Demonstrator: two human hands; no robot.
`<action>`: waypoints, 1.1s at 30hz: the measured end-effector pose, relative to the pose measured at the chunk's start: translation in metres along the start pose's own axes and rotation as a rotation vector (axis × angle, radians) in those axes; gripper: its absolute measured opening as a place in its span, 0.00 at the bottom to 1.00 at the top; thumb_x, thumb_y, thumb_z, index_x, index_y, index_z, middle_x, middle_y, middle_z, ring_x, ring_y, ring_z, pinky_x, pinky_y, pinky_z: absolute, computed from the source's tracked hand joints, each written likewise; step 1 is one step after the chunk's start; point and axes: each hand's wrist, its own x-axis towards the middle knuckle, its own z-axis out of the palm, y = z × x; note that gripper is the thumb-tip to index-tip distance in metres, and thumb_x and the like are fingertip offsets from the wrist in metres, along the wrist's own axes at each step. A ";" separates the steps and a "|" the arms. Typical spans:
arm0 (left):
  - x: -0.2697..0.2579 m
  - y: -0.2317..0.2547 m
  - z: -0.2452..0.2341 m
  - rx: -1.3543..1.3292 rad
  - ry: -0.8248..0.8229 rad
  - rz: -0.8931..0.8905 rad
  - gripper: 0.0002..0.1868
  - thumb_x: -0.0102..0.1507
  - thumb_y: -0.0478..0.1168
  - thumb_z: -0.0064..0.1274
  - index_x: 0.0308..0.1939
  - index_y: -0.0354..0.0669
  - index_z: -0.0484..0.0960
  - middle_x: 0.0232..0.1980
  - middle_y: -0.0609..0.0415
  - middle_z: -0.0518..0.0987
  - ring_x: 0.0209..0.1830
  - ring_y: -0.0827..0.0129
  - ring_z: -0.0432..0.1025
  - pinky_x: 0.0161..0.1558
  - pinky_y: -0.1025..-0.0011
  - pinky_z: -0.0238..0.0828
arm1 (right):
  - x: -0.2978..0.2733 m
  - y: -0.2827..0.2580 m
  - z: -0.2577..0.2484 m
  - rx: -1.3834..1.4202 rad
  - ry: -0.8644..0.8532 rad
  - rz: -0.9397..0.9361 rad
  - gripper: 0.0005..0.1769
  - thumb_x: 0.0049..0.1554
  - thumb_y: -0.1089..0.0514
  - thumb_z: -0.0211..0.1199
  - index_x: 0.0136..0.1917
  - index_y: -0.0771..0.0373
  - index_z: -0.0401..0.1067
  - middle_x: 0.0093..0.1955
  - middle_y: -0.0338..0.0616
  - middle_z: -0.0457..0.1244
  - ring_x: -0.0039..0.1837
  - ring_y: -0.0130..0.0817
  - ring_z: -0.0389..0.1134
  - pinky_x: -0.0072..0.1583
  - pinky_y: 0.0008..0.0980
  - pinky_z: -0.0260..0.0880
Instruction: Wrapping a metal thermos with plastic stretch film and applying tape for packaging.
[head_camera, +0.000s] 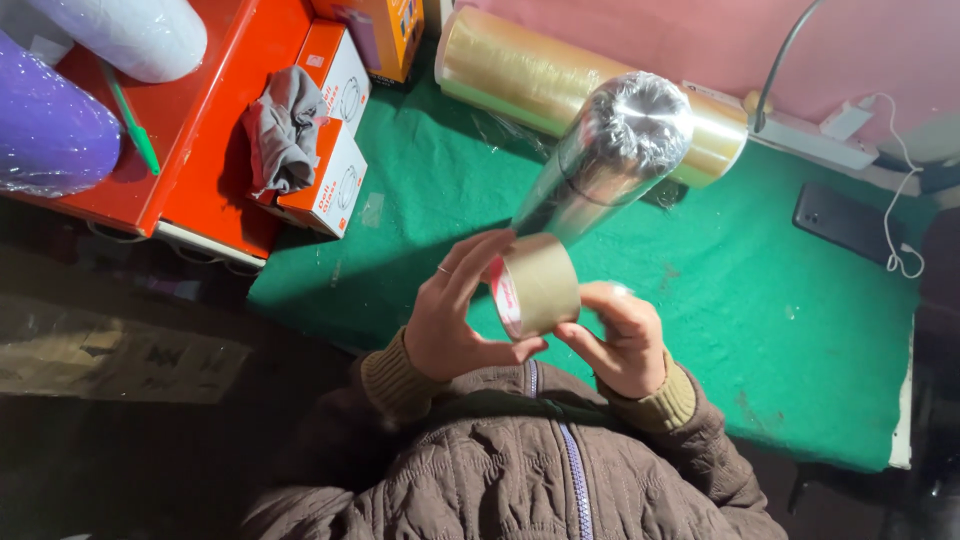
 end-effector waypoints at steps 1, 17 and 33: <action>0.001 0.001 -0.002 0.057 0.041 0.046 0.54 0.50 0.53 0.77 0.72 0.34 0.65 0.71 0.40 0.70 0.68 0.52 0.73 0.63 0.62 0.78 | 0.009 -0.017 0.006 -0.297 0.153 -0.142 0.23 0.57 0.61 0.71 0.64 0.69 0.71 0.60 0.51 0.68 0.61 0.42 0.71 0.63 0.37 0.70; -0.010 0.001 -0.010 0.288 0.186 0.097 0.48 0.50 0.51 0.77 0.68 0.36 0.71 0.67 0.40 0.74 0.64 0.51 0.76 0.61 0.62 0.79 | 0.025 -0.004 0.007 -0.849 0.046 -0.659 0.37 0.57 0.66 0.71 0.74 0.67 0.57 0.71 0.59 0.62 0.74 0.55 0.64 0.74 0.55 0.63; -0.018 -0.014 -0.013 0.297 0.194 0.079 0.50 0.51 0.52 0.78 0.69 0.35 0.68 0.68 0.39 0.72 0.65 0.49 0.75 0.63 0.61 0.78 | 0.075 0.008 0.007 -0.283 0.573 -0.554 0.59 0.53 0.57 0.80 0.84 0.52 0.44 0.84 0.43 0.44 0.81 0.38 0.51 0.79 0.41 0.55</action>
